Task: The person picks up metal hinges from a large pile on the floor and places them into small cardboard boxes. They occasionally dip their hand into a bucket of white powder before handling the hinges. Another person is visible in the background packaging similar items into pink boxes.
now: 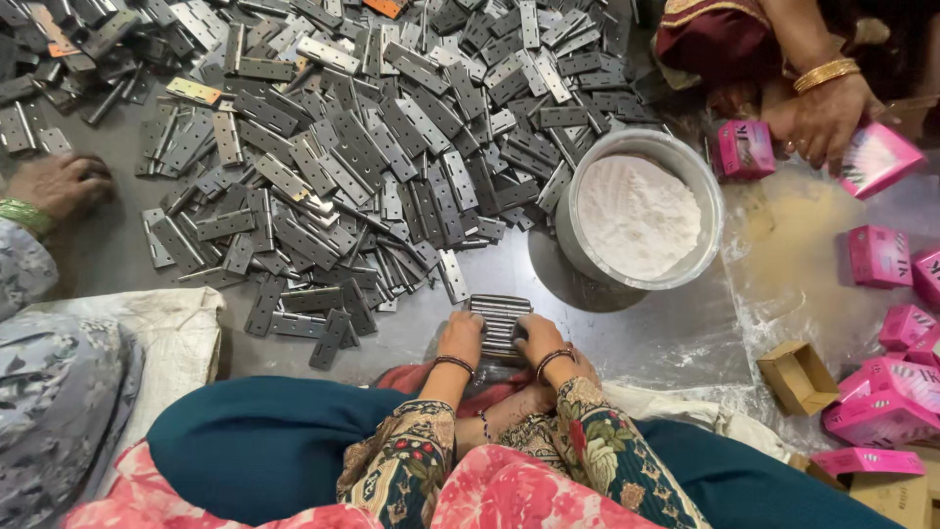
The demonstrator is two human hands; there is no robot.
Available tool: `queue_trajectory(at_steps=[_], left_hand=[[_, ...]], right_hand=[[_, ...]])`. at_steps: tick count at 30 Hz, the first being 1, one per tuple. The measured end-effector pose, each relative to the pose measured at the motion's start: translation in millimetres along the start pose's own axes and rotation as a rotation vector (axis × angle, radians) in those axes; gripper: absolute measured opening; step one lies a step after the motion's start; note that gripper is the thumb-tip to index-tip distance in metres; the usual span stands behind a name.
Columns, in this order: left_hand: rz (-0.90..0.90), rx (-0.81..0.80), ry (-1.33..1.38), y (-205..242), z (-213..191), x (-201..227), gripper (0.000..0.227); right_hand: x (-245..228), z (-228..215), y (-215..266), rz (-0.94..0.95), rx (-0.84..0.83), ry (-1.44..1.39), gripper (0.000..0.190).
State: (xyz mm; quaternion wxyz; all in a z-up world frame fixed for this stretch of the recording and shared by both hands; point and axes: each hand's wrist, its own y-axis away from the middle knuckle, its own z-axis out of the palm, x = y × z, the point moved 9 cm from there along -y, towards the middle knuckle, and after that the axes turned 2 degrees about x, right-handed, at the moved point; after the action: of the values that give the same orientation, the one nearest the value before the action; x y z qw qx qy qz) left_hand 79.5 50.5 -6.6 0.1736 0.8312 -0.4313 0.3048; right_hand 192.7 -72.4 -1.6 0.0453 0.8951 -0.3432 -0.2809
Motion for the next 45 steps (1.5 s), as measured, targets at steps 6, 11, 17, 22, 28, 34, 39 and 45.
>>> queue_trajectory(at_steps=[6,11,17,22,28,34,39,45], left_hand=[[-0.238,-0.225,-0.163,-31.7,42.6,-29.5,0.02],[-0.254,-0.233,-0.182,-46.0,49.3,-30.3,0.02],[-0.167,-0.144,0.065,-28.5,26.8,-37.1,0.015],[-0.395,0.098,0.349,-24.7,1.6,-78.5,0.018],[-0.327,0.179,0.289,-33.1,-24.2,-52.9,0.017],[-0.152,0.085,0.1,-20.0,-38.7,-10.3,0.028],[0.015,0.11,-0.01,-18.8,-46.8,18.2,0.031],[0.025,0.081,0.013,-33.5,-37.8,13.6,0.013]], right_hand=[[17.7,13.7,-33.7,0.156,-0.225,0.047,0.028],[15.2,14.1,-47.5,0.233,-0.282,0.145,0.025],[19.1,-3.2,-16.6,0.107,-0.117,-0.114,0.023],[76.7,-10.9,23.5,0.294,0.08,-0.838,0.019],[104.0,-19.8,33.5,0.48,0.16,-0.858,0.024],[66.6,-30.2,18.0,0.283,0.232,-0.547,0.026],[36.7,-32.9,7.7,0.111,0.297,-0.365,0.031],[20.4,-50.4,7.4,0.085,0.297,-0.392,0.033]])
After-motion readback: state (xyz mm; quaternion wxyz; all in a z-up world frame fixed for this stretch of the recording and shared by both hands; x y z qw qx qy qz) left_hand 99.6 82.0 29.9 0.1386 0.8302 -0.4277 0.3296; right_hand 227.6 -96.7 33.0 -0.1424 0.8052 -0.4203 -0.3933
